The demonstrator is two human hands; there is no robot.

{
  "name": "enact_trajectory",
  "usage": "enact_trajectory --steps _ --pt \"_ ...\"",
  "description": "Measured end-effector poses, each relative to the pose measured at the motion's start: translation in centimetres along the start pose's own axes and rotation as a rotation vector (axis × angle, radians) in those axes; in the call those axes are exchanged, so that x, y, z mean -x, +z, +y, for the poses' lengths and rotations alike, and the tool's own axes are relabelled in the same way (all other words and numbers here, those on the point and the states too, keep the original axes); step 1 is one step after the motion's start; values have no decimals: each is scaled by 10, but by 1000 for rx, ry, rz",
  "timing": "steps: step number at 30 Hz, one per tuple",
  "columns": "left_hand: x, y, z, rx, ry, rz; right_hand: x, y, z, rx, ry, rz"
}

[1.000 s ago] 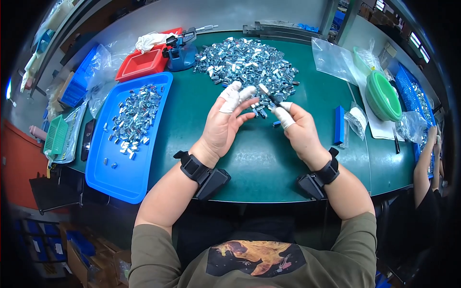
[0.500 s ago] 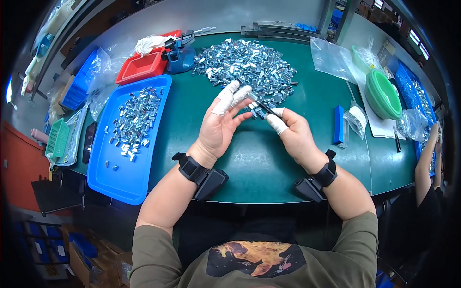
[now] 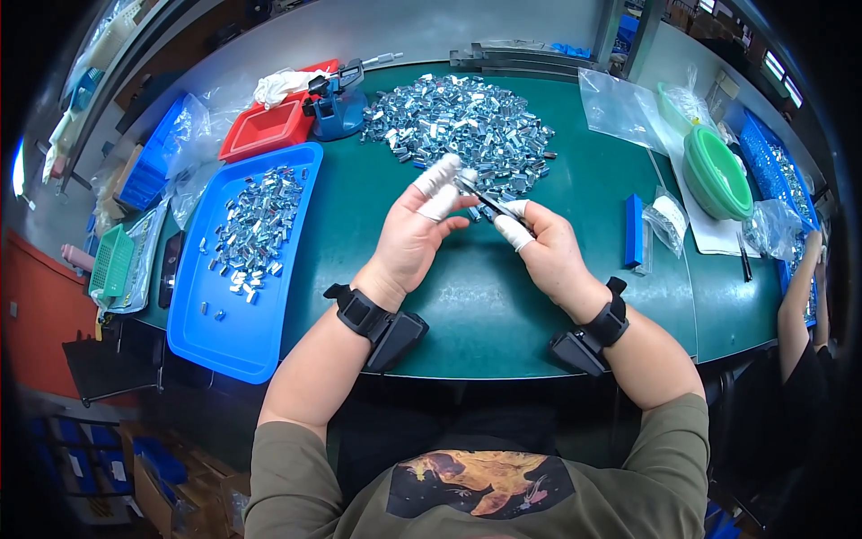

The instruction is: The person picks up a metal part and a black rod, fits them together by hand, and then places the assembled unit into a blue tray.

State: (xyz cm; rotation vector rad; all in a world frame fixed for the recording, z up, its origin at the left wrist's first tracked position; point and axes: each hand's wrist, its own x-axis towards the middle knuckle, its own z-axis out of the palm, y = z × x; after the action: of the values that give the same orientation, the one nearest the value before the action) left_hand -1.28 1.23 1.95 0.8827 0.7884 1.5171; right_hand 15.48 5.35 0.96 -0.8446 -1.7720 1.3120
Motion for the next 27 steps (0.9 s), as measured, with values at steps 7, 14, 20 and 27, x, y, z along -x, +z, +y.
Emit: enact_trajectory --steps 7,14,20,27 --pt "-5 -12 -10 -288 37 76 -3 -8 -7 -388 415 -174" --pt "-4 -8 -10 -265 78 126 -1 -2 -13 -239 203 -32" --pt "-3 -11 -5 -245 113 163 -2 -5 -4 -303 360 -113" --pt "-22 -64 25 -22 398 641 -8 -5 2 -237 239 126"
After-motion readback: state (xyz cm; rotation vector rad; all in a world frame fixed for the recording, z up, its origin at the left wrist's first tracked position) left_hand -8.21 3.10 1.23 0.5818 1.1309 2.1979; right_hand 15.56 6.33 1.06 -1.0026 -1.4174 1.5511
